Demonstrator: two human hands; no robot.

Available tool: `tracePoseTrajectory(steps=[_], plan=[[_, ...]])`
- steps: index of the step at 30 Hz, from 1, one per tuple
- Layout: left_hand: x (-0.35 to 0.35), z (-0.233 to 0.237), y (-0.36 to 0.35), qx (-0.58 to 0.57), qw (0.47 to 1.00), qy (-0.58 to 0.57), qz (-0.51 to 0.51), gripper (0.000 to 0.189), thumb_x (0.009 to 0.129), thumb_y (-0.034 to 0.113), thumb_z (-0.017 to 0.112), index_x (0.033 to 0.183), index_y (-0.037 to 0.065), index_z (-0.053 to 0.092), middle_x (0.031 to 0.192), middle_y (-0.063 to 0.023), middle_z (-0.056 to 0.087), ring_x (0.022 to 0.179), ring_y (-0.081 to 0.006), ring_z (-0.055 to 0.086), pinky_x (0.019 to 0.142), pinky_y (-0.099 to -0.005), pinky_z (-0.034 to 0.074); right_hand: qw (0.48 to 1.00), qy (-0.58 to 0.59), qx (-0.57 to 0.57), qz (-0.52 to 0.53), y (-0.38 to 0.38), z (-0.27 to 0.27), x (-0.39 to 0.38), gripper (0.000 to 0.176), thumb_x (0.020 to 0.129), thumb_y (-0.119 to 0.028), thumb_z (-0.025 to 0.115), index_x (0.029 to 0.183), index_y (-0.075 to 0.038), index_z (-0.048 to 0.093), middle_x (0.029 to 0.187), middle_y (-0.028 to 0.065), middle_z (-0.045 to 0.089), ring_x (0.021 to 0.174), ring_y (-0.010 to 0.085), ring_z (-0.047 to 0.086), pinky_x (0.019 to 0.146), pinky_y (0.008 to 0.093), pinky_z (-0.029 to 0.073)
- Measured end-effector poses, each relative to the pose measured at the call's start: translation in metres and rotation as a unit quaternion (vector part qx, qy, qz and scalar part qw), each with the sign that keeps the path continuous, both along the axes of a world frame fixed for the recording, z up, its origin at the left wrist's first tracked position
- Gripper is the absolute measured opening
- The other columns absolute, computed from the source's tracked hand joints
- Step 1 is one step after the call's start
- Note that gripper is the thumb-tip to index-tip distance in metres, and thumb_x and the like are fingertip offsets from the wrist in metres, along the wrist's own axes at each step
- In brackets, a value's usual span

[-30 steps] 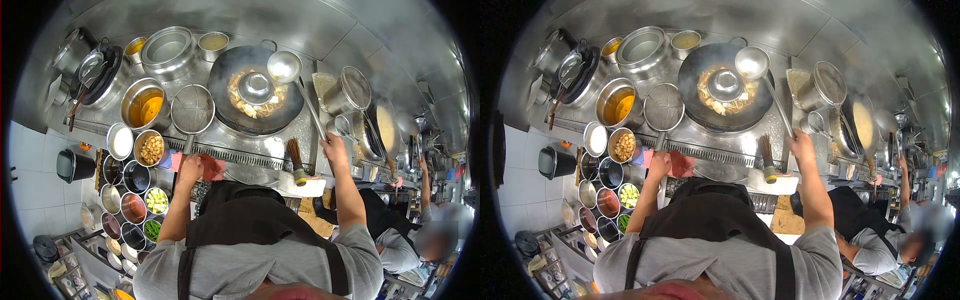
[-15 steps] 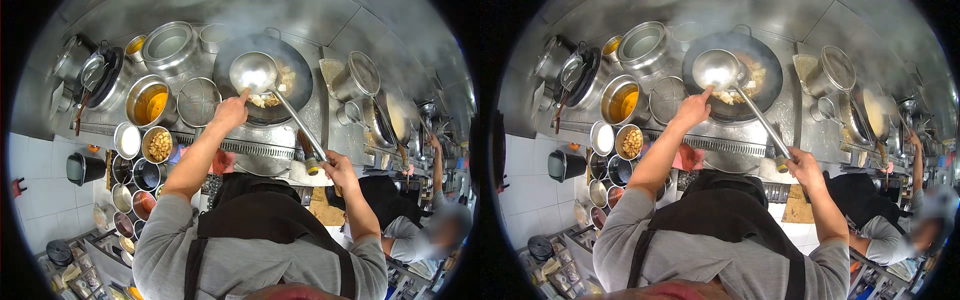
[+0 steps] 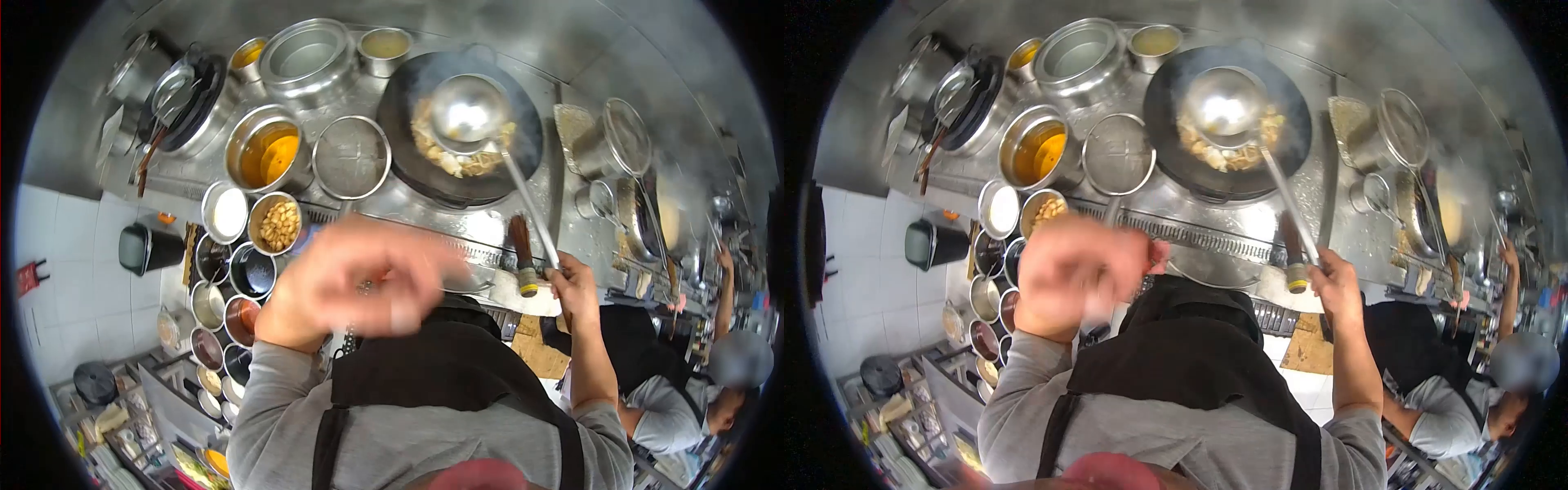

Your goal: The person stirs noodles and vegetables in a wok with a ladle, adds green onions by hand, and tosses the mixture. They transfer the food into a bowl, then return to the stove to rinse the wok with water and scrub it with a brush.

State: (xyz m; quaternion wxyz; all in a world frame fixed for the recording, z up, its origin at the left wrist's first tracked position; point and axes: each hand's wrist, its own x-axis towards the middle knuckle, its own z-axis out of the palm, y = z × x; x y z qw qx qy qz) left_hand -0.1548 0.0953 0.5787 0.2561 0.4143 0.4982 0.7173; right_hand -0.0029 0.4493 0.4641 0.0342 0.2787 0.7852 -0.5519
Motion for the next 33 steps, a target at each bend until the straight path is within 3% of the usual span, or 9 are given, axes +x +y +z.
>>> tracePoseTrajectory(steps=[1,3,7,8,10,11,13,16,33], plan=[[-0.007,0.029,0.002,0.155,0.973,0.153,-0.081,0.012,0.082,0.012,0.066,0.084,0.0,0.064,0.087,-0.0107,0.066,0.069,-0.0207,0.063,0.058,-0.03,0.05,1.0,0.015,-0.001,-0.026,0.002,-0.006,-0.004,0.033,0.081,0.003,0.058,0.113,0.008,0.059,0.069,0.0031,0.058,0.05,0.0057,0.046,0.045,0.0219,0.036],[0.021,0.02,0.018,0.309,0.913,0.123,-0.236,0.018,0.091,0.007,0.051,0.094,-0.001,0.068,0.08,-0.0132,0.061,0.048,-0.0199,0.053,0.037,-0.0309,0.036,0.998,0.03,0.058,-0.015,0.003,-0.009,-0.02,0.036,0.081,0.004,0.056,0.117,0.01,0.055,0.073,0.0036,0.059,0.052,0.007,0.049,0.046,0.0216,0.038],[-0.011,-0.003,0.014,0.224,0.91,0.093,-0.337,0.022,0.088,0.021,0.059,0.089,0.0,0.067,0.081,-0.0149,0.061,0.049,-0.0247,0.052,0.046,-0.032,0.041,0.965,0.127,0.228,0.029,0.024,-0.06,-0.041,0.049,0.076,0.001,0.057,0.124,0.007,0.051,0.076,0.0106,0.062,0.059,0.0165,0.058,0.055,0.028,0.046],[-0.008,-0.023,-0.002,0.179,0.973,0.109,-0.093,0.024,0.088,0.009,0.058,0.107,-0.004,0.063,0.089,-0.0143,0.066,0.07,-0.021,0.064,0.058,-0.0308,0.05,0.945,0.157,0.282,0.054,0.026,-0.063,-0.052,0.052,0.073,-0.002,0.059,0.124,0.006,0.051,0.074,0.0147,0.062,0.064,0.0223,0.062,0.063,0.0318,0.05],[-0.001,-0.078,-0.007,-0.044,0.989,-0.139,0.033,0.035,0.086,0.008,0.062,0.119,-0.001,0.057,0.092,-0.0061,0.065,0.068,-0.012,0.061,0.058,-0.0286,0.049,0.961,0.121,0.246,0.041,0.031,-0.07,-0.072,0.055,0.072,-0.003,0.057,0.126,0.004,0.051,0.075,0.0189,0.063,0.063,0.0263,0.063,0.06,0.0336,0.05],[0.0,-0.096,-0.006,-0.201,0.968,-0.104,0.11,0.043,0.083,0.01,0.064,0.124,0.002,0.054,0.089,-0.009,0.065,0.068,-0.0153,0.062,0.06,-0.0297,0.05,0.975,0.062,0.213,0.019,0.015,-0.052,-0.08,0.056,0.072,-0.003,0.057,0.126,0.004,0.05,0.076,0.0198,0.063,0.06,0.0268,0.063,0.058,0.0348,0.05],[0.007,-0.152,-0.02,-0.411,0.833,0.271,0.254,0.046,0.077,0.011,0.065,0.12,0.001,0.055,0.075,-0.0156,0.063,0.065,-0.0267,0.063,0.063,-0.0353,0.05,0.959,0.081,0.268,0.045,0.021,-0.067,-0.088,0.058,0.071,-0.004,0.058,0.128,0.004,0.05,0.074,0.0191,0.063,0.052,0.0249,0.061,0.052,0.0362,0.05],[0.023,-0.202,-0.044,-0.42,0.875,0.096,0.219,0.044,0.079,0.011,0.066,0.121,0.003,0.057,0.078,-0.0104,0.065,0.066,-0.0168,0.062,0.066,-0.0291,0.05,0.99,0.043,0.135,0.004,0.021,-0.073,-0.094,0.06,0.069,-0.002,0.058,0.129,0.005,0.049,0.069,0.0152,0.061,0.048,0.0187,0.058,0.046,0.0322,0.047],[-0.043,-0.171,0.025,-0.354,0.848,0.203,0.339,0.031,0.079,0.014,0.063,0.106,0.0,0.063,0.079,-0.0172,0.065,0.071,-0.0289,0.066,0.068,-0.0366,0.052,0.99,0.07,-0.113,0.045,0.017,-0.028,-0.009,0.063,0.073,0.005,0.058,0.134,0.006,0.042,0.077,0.0089,0.061,0.056,0.0121,0.052,0.045,0.0265,0.042]])
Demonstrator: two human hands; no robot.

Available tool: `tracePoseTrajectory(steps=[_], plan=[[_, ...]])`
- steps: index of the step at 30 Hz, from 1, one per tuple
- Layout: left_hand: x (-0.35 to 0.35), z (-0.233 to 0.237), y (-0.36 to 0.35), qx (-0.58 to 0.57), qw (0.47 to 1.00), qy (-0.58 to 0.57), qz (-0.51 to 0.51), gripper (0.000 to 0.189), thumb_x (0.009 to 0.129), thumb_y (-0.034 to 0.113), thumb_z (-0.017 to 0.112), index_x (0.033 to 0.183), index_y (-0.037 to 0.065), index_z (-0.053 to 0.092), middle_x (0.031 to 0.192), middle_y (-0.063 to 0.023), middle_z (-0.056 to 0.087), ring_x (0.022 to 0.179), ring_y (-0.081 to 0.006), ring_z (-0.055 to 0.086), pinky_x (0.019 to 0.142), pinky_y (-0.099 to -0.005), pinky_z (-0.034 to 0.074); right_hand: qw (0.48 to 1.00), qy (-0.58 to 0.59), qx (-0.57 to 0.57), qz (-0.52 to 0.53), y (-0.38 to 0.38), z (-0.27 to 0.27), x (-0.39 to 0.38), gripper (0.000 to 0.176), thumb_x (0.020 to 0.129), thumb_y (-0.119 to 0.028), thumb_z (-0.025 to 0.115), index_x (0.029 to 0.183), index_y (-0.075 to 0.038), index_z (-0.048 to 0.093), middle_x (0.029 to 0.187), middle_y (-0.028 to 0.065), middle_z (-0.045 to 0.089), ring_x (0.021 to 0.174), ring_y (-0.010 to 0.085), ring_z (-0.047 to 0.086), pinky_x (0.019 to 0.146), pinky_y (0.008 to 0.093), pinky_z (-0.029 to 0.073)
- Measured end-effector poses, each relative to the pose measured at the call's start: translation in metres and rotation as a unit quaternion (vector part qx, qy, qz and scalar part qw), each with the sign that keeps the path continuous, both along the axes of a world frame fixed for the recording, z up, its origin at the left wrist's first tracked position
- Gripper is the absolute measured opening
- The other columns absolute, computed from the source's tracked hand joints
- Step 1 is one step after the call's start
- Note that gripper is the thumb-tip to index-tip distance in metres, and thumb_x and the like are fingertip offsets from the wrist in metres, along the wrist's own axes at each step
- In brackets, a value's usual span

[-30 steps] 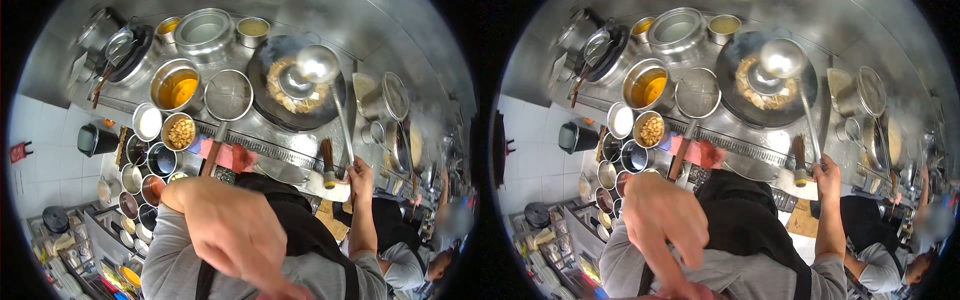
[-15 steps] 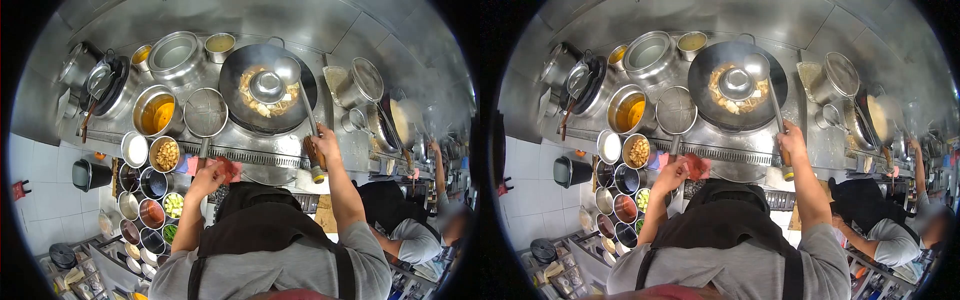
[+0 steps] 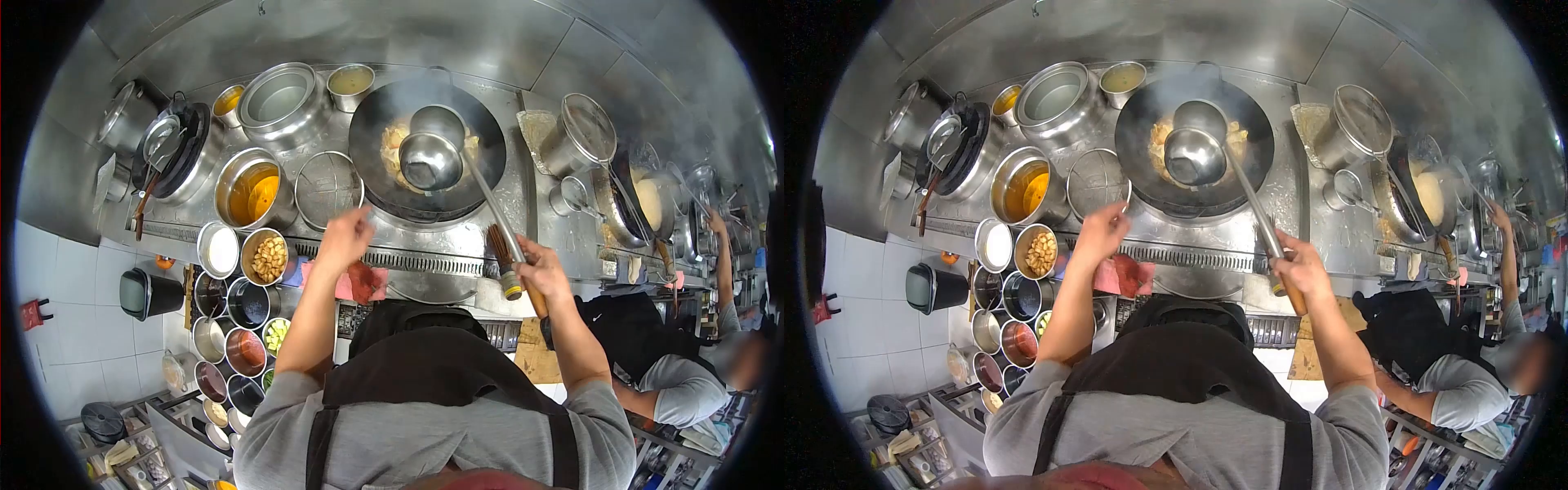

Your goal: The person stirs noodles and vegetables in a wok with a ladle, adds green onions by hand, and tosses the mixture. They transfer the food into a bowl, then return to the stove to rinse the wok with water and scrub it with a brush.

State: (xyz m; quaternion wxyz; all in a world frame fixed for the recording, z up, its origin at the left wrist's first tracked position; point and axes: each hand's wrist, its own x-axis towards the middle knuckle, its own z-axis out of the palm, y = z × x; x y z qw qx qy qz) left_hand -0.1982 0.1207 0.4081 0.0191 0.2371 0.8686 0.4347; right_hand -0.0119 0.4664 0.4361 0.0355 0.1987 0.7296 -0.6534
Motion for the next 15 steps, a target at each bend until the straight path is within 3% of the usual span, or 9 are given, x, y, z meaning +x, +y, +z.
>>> tracePoseTrajectory(steps=[5,8,10,12,15], plan=[[-0.056,0.011,0.062,-0.038,0.998,0.017,0.057,0.03,0.081,0.024,0.063,0.101,0.002,0.067,0.079,-0.0176,0.067,0.078,-0.0299,0.067,0.072,-0.038,0.052,0.998,-0.057,-0.013,0.003,-0.026,0.004,0.012,0.063,0.074,0.004,0.058,0.135,0.006,0.042,0.083,0.0099,0.062,0.057,0.0121,0.052,0.045,0.0266,0.043],[-0.074,0.008,0.084,-0.143,0.985,-0.028,0.095,0.036,0.083,0.033,0.058,0.102,0.003,0.067,0.092,-0.0197,0.067,0.091,-0.0343,0.065,0.081,-0.0428,0.05,0.999,-0.05,-0.003,0.013,-0.029,-0.006,0.023,0.061,0.074,0.002,0.059,0.134,0.003,0.045,0.08,0.0096,0.061,0.054,0.0121,0.052,0.045,0.0264,0.043],[-0.083,0.0,0.094,-0.284,0.944,-0.099,0.135,0.046,0.083,0.038,0.054,0.106,0.001,0.066,0.109,-0.0205,0.064,0.104,-0.037,0.06,0.09,-0.0431,0.048,0.998,-0.059,-0.011,0.017,-0.028,-0.017,0.031,0.061,0.074,0.001,0.059,0.134,0.001,0.046,0.077,0.0087,0.06,0.053,0.0121,0.052,0.045,0.0266,0.042],[-0.086,0.003,0.097,-0.284,0.935,-0.128,0.166,0.047,0.083,0.039,0.053,0.107,0.001,0.065,0.112,-0.0208,0.062,0.108,-0.037,0.059,0.093,-0.043,0.046,0.997,-0.061,-0.017,0.035,-0.027,-0.028,0.037,0.062,0.073,0.0,0.059,0.134,-0.002,0.047,0.068,0.0054,0.058,0.052,0.0115,0.051,0.047,0.0271,0.041],[-0.091,-0.001,0.099,-0.28,0.922,-0.16,0.213,0.049,0.081,0.039,0.054,0.11,0.0,0.064,0.115,-0.0216,0.061,0.112,-0.0356,0.057,0.095,-0.0425,0.045,0.998,-0.048,-0.011,0.048,-0.025,-0.032,0.046,0.062,0.073,-0.002,0.059,0.134,-0.003,0.048,0.066,0.0048,0.058,0.052,0.0109,0.051,0.048,0.0266,0.041]])
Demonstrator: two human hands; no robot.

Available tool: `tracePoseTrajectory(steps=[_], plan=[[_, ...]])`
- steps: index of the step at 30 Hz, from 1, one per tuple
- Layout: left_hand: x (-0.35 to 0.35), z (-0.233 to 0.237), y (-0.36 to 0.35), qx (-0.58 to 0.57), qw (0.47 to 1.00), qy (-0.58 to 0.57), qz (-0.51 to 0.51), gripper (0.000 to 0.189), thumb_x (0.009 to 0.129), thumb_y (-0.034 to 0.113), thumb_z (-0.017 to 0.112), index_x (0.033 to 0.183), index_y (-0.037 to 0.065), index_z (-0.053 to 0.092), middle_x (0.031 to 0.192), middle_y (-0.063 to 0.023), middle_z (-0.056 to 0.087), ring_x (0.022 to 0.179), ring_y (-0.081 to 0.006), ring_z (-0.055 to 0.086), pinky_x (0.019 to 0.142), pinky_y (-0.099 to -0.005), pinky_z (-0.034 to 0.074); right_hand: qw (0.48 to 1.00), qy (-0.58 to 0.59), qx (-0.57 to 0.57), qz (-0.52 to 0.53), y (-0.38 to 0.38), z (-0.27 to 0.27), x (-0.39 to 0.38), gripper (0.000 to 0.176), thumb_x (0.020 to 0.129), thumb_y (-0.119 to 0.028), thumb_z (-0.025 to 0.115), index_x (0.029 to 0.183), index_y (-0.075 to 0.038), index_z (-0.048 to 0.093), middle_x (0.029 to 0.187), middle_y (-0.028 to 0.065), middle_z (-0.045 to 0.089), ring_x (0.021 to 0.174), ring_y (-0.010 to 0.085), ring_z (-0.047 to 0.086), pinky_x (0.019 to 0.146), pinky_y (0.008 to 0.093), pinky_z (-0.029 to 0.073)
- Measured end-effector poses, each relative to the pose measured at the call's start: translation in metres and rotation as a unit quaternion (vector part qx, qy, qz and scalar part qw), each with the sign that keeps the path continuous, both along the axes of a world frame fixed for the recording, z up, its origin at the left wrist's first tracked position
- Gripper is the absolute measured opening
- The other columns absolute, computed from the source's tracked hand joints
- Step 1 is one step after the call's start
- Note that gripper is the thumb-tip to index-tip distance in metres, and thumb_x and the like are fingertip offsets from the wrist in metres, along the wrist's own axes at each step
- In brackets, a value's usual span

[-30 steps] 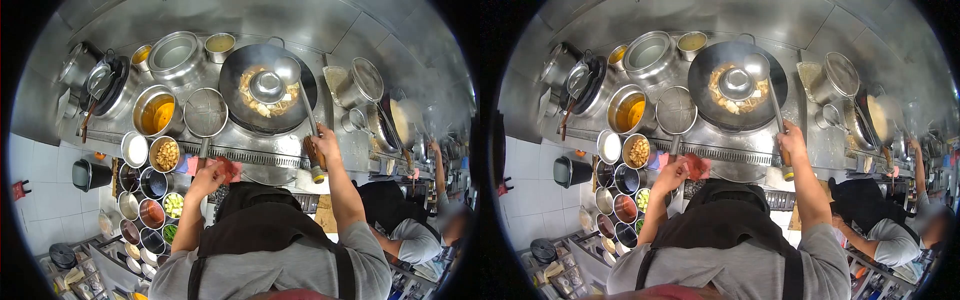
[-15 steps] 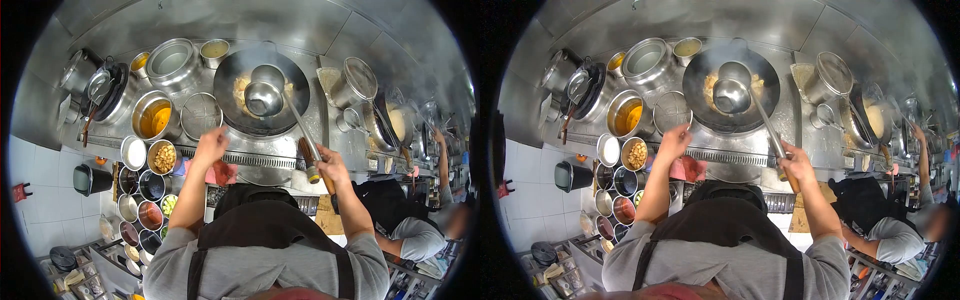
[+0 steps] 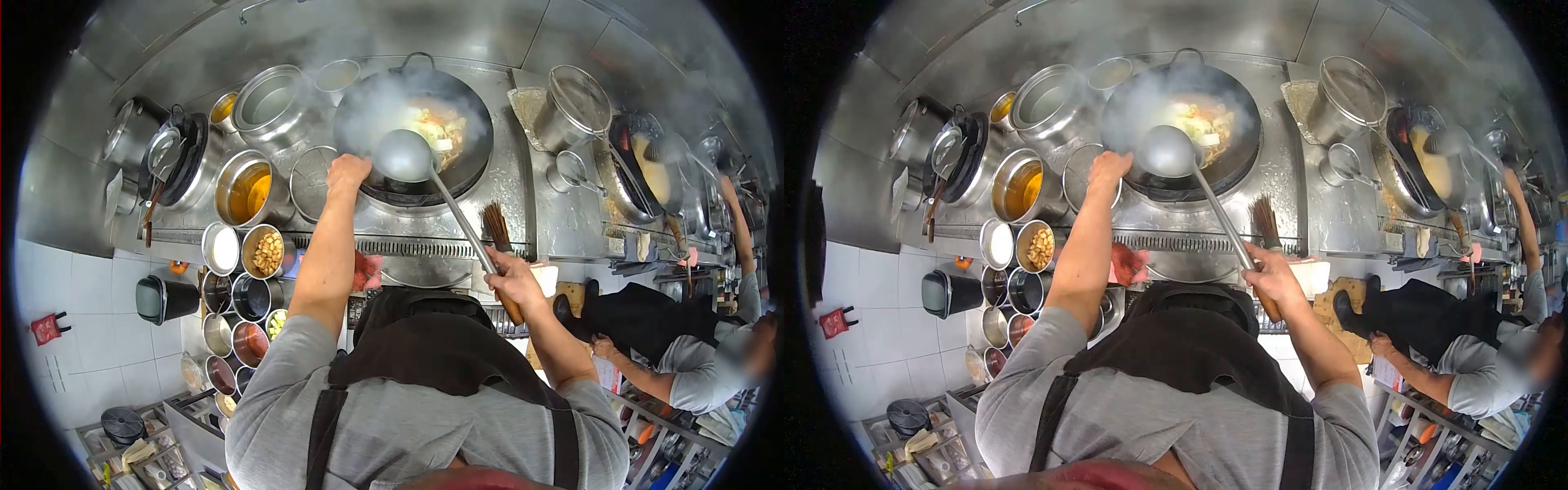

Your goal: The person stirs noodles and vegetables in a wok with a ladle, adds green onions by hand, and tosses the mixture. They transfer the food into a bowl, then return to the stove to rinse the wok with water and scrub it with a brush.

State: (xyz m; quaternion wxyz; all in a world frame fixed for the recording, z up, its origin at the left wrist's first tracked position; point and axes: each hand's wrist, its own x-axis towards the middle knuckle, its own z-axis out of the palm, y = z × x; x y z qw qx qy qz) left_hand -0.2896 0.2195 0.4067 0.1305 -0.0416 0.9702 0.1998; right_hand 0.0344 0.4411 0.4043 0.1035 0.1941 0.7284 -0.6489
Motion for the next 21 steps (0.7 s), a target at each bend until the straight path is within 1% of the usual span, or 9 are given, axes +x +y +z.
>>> tracePoseTrajectory(steps=[3,5,8,9,12,17,18,19,21], plan=[[-0.007,0.006,0.001,-0.026,0.999,-0.001,0.024,0.05,0.081,0.042,0.056,0.113,0.004,0.064,0.119,-0.0206,0.059,0.113,-0.0357,0.056,0.096,-0.0433,0.043,1.0,0.015,-0.018,-0.014,0.008,-0.005,0.007,0.062,0.073,-0.003,0.061,0.134,-0.003,0.048,0.067,0.0051,0.058,0.053,0.0103,0.05,0.049,0.0259,0.041],[-0.006,0.016,-0.007,-0.015,0.997,0.074,0.008,0.04,0.079,0.037,0.058,0.109,0.012,0.067,0.114,-0.0182,0.063,0.106,-0.0343,0.06,0.092,-0.0433,0.047,0.998,0.037,-0.022,-0.038,0.017,-0.021,0.017,0.062,0.074,-0.003,0.062,0.134,-0.001,0.047,0.067,0.0056,0.059,0.056,0.01,0.051,0.051,0.0259,0.041],[-0.007,0.038,-0.018,-0.014,0.988,0.153,-0.005,0.033,0.078,0.035,0.058,0.104,0.018,0.07,0.109,-0.0158,0.065,0.099,-0.034,0.063,0.087,-0.0435,0.05,0.989,0.101,0.081,-0.066,0.029,-0.003,0.019,0.061,0.075,-0.002,0.061,0.135,-0.001,0.045,0.081,0.0074,0.062,0.057,0.01,0.051,0.05,0.026,0.042],[-0.001,0.05,-0.018,-0.004,0.985,0.168,-0.021,0.033,0.081,0.029,0.055,0.104,0.008,0.068,0.108,-0.0197,0.065,0.098,-0.037,0.063,0.085,-0.0436,0.051,0.993,0.054,0.07,-0.084,0.032,0.017,0.019,0.061,0.076,-0.001,0.06,0.135,0.0,0.045,0.087,0.0082,0.062,0.058,0.0102,0.052,0.05,0.0259,0.043],[-0.014,0.038,0.0,-0.09,0.992,0.083,0.008,0.036,0.081,0.028,0.056,0.105,0.004,0.066,0.113,-0.0179,0.063,0.104,-0.036,0.061,0.088,-0.0431,0.05,0.987,0.057,0.084,-0.121,0.052,0.017,0.024,0.06,0.076,0.0,0.059,0.134,0.001,0.045,0.085,0.0086,0.062,0.058,0.0099,0.053,0.049,0.0264,0.043],[-0.035,-0.049,0.022,-0.086,0.996,0.007,-0.005,0.041,0.076,0.026,0.06,0.108,0.0,0.064,0.122,-0.0167,0.059,0.112,-0.0333,0.058,0.093,-0.0416,0.048,0.984,0.043,0.092,-0.146,0.07,0.019,0.046,0.06,0.076,0.0,0.059,0.133,0.004,0.045,0.08,0.008,0.063,0.059,0.0094,0.053,0.051,0.0253,0.043],[-0.058,-0.087,0.019,-0.103,0.994,-0.017,-0.021,0.035,0.075,0.03,0.06,0.094,0.001,0.067,0.1,-0.0156,0.064,0.1,-0.0292,0.063,0.089,-0.039,0.049,0.982,0.057,0.097,-0.153,0.071,0.021,0.054,0.06,0.075,0.0,0.059,0.133,0.004,0.045,0.078,0.0079,0.063,0.06,0.0092,0.053,0.053,0.0247,0.044],[-0.069,-0.105,0.02,-0.12,0.991,-0.04,-0.037,0.033,0.073,0.033,0.061,0.081,0.002,0.07,0.078,-0.0144,0.069,0.087,-0.0252,0.068,0.084,-0.0365,0.051,0.983,0.046,0.105,-0.146,0.074,0.021,0.061,0.061,0.075,0.0,0.059,0.133,0.004,0.044,0.087,0.0107,0.064,0.063,0.011,0.054,0.057,0.0256,0.045],[-0.058,-0.078,0.033,-0.096,0.993,-0.067,-0.026,0.032,0.073,0.034,0.061,0.076,0.003,0.07,0.072,-0.0127,0.068,0.084,-0.0236,0.068,0.082,-0.0354,0.051,0.977,0.075,0.126,-0.152,0.082,-0.004,0.078,0.061,0.074,0.0,0.059,0.133,0.005,0.044,0.094,0.0123,0.064,0.067,0.0121,0.055,0.059,0.0268,0.046]])
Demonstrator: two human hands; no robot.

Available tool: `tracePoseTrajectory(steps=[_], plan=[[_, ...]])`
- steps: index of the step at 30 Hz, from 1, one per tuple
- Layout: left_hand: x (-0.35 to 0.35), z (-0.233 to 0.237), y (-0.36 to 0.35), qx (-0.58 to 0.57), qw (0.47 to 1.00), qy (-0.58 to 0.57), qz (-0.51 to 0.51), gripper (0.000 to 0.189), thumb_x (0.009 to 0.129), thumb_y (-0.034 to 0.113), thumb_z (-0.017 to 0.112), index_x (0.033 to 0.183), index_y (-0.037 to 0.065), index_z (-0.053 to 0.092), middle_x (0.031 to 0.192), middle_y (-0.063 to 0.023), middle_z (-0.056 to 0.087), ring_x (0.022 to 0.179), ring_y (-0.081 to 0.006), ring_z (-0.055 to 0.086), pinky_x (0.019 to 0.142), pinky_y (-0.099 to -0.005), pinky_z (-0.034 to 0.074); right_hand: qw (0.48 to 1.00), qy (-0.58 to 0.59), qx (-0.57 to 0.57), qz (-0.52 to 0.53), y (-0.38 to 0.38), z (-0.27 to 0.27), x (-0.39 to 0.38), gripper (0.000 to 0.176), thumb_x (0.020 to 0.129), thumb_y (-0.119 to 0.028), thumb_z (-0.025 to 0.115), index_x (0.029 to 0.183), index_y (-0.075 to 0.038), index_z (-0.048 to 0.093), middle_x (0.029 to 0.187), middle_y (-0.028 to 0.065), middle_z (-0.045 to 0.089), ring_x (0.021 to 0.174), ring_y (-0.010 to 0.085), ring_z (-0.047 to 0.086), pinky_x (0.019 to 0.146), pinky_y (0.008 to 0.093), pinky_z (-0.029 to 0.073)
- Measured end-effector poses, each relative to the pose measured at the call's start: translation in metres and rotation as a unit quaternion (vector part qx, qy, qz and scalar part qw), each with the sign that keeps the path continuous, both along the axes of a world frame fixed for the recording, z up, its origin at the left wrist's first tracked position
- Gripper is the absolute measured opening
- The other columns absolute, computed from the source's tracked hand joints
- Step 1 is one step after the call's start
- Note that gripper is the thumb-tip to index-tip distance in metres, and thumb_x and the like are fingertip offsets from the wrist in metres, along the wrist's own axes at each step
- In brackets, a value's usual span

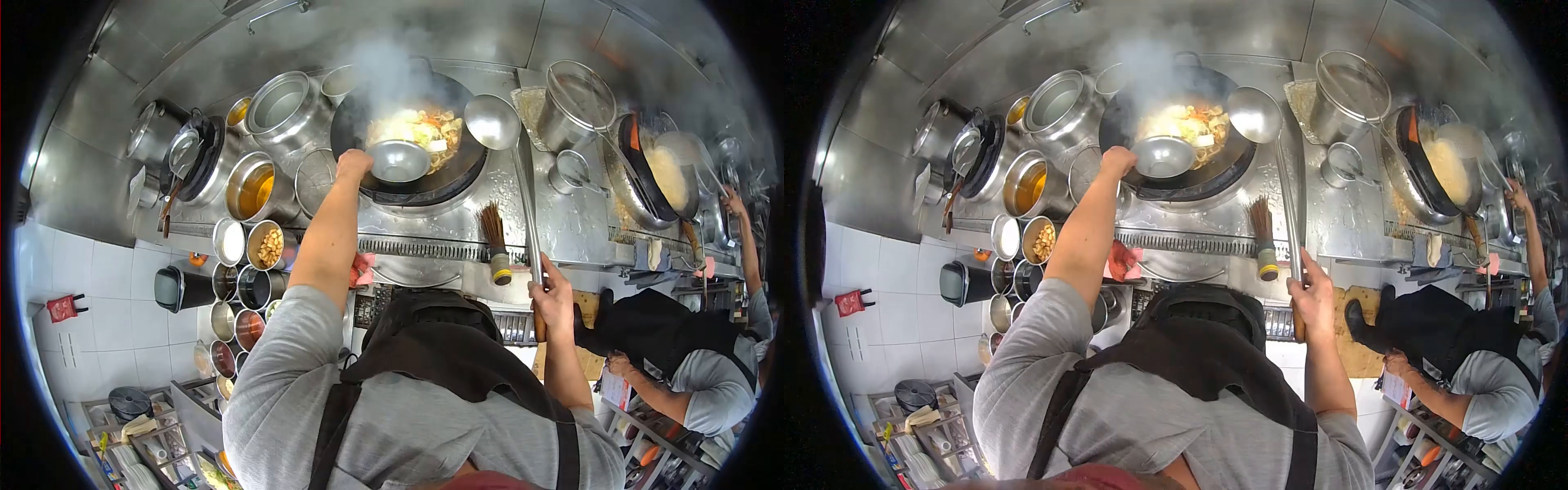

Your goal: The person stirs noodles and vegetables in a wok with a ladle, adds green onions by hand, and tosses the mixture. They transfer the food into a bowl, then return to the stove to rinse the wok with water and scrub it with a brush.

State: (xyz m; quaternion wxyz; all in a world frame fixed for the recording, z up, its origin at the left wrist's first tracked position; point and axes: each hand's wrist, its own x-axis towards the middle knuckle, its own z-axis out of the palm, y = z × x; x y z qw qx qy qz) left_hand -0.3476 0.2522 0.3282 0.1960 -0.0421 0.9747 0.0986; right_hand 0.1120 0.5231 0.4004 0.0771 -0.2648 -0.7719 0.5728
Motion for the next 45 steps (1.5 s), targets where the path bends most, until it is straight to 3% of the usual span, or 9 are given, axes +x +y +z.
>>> tracePoseTrajectory(steps=[2,4,13,17,21,27,29,40,45], plan=[[0.015,0.039,0.011,0.021,0.999,-0.025,0.015,0.031,0.073,0.034,0.061,0.072,0.004,0.07,0.066,-0.011,0.067,0.081,-0.0219,0.069,0.08,-0.0342,0.051,0.999,-0.003,0.049,-0.003,-0.001,0.002,0.013,0.06,0.074,0.002,0.059,0.132,0.005,0.045,0.104,0.0173,0.062,0.071,0.0181,0.057,0.064,0.0304,0.047],[0.028,0.075,0.014,0.122,0.991,0.019,0.055,0.038,0.074,0.029,0.061,0.098,0.001,0.067,0.105,-0.0181,0.066,0.099,-0.0305,0.064,0.086,-0.0384,0.051,0.992,0.011,0.123,-0.005,0.0,-0.015,0.023,0.06,0.074,0.002,0.058,0.132,0.004,0.045,0.101,0.0182,0.06,0.07,0.0214,0.058,0.064,0.0309,0.048],[0.069,0.14,-0.06,0.064,0.954,0.292,-0.005,0.034,0.072,0.031,0.063,0.085,0.001,0.07,0.078,-0.0196,0.068,0.085,-0.0332,0.067,0.082,-0.0404,0.051,0.939,-0.156,0.3,0.056,0.009,-0.127,0.073,0.065,0.075,0.005,0.057,0.137,-0.002,0.038,0.104,0.0196,0.051,0.087,0.0382,0.057,0.072,0.0428,0.048],[0.1,0.094,-0.122,0.248,0.902,0.32,0.149,0.024,0.074,0.022,0.061,0.075,-0.001,0.066,0.069,-0.0183,0.066,0.064,-0.0274,0.066,0.064,-0.0378,0.052,0.911,-0.13,0.387,0.064,0.019,-0.163,0.076,0.067,0.075,0.001,0.058,0.138,-0.01,0.038,0.11,0.0164,0.051,0.082,0.0351,0.061,0.068,0.0427,0.052],[0.195,0.078,-0.167,0.603,0.698,0.183,0.339,0.007,0.075,0.006,0.058,0.069,0.004,0.056,0.057,-0.0065,0.055,0.038,-0.0126,0.043,0.036,-0.0264,0.032,0.903,-0.112,0.409,0.065,0.034,-0.176,0.072,0.058,0.076,0.001,0.057,0.132,-0.01,0.047,0.108,0.0177,0.052,0.093,0.0355,0.057,0.08,0.0435,0.048],[0.366,0.022,-0.237,0.662,0.578,0.132,0.459,0.007,0.075,0.009,0.059,0.068,0.007,0.057,0.057,-0.001,0.05,0.043,-0.0101,0.043,0.037,-0.0243,0.03,0.919,0.06,0.361,0.148,-0.005,-0.139,0.041,0.037,0.081,0.001,0.055,0.118,-0.002,0.056,0.094,0.0188,0.056,0.079,0.0343,0.057,0.069,0.0419,0.048],[0.425,0.006,-0.256,0.618,0.626,0.166,0.446,0.007,0.074,0.011,0.06,0.069,0.007,0.058,0.056,0.0003,0.048,0.043,-0.009,0.041,0.037,-0.024,0.029,0.939,0.058,0.241,0.24,-0.035,-0.151,0.029,0.033,0.083,-0.001,0.056,0.116,-0.001,0.058,0.083,0.0175,0.057,0.071,0.0322,0.057,0.062,0.0402,0.047],[0.751,0.041,-0.353,0.594,0.449,0.353,0.567,0.008,0.071,0.007,0.066,0.069,0.005,0.059,0.054,0.0003,0.051,0.041,-0.0068,0.04,0.039,-0.0224,0.027,0.572,0.059,0.36,0.735,-0.238,-0.185,-0.033,0.033,0.083,-0.005,0.061,0.115,0.0,0.06,0.073,0.013,0.063,0.06,0.0202,0.06,0.055,0.0309,0.047],[0.895,0.047,-0.364,0.517,0.334,0.503,0.607,0.009,0.074,0.006,0.064,0.069,0.004,0.057,0.057,-0.0014,0.053,0.041,-0.0077,0.042,0.038,-0.022,0.031,0.58,-0.002,0.338,0.741,-0.369,-0.144,-0.006,0.032,0.084,-0.005,0.06,0.115,0.001,0.06,0.071,0.011,0.065,0.049,0.0158,0.057,0.046,0.0306,0.045]])
